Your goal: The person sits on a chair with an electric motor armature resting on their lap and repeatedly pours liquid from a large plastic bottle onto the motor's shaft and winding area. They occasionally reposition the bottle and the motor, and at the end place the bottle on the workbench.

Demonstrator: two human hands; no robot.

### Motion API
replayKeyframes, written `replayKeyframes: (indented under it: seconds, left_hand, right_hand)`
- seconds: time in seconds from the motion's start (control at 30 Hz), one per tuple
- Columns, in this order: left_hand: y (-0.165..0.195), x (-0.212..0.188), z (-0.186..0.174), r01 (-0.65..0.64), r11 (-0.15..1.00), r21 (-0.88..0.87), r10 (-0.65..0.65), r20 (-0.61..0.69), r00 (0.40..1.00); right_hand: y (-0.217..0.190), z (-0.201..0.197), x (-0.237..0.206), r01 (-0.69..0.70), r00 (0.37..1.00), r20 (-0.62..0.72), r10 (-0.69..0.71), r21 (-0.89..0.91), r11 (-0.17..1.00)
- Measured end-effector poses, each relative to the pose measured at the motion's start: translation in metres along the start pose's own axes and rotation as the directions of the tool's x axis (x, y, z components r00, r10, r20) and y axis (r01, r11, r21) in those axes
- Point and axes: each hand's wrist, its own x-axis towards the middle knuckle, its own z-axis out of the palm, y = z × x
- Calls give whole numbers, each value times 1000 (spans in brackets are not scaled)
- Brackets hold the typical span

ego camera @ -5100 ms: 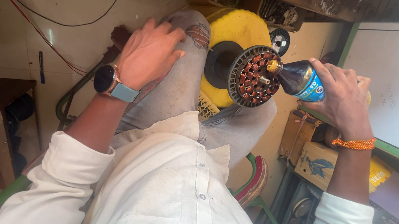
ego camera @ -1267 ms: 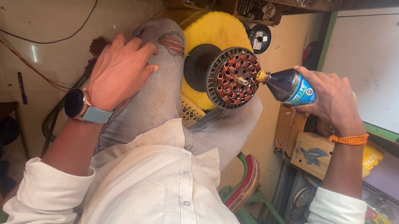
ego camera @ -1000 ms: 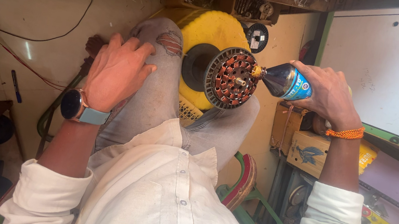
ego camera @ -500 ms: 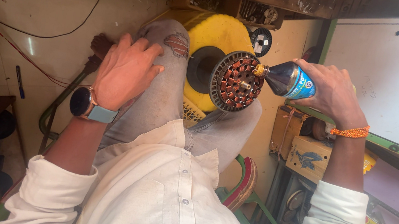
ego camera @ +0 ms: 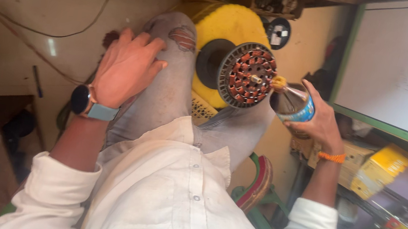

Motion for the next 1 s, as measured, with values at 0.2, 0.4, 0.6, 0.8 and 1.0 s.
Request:
replayKeyframes:
  seconds: [0.2,0.4,0.6,0.8,1.0]
  left_hand:
    - [7,6,-1,49,999,-3,-49,39,998]
    - [5,20,6,73,994,-82,-66,76,995]
    - [12,28,9,234,953,-192,-202,172,964]
    - [22,27,5,300,939,-166,-269,184,945]
    - [30,27,2,323,935,-150,-292,194,937]
  right_hand:
    - [29,85,-52,197,953,-303,-5,609,769]
    - [29,139,-98,454,828,-511,231,852,261]
    - [66,127,-94,576,607,-691,392,723,382]
    - [78,141,-101,562,564,-729,388,683,466]
    - [68,141,-101,503,595,-740,314,647,572]
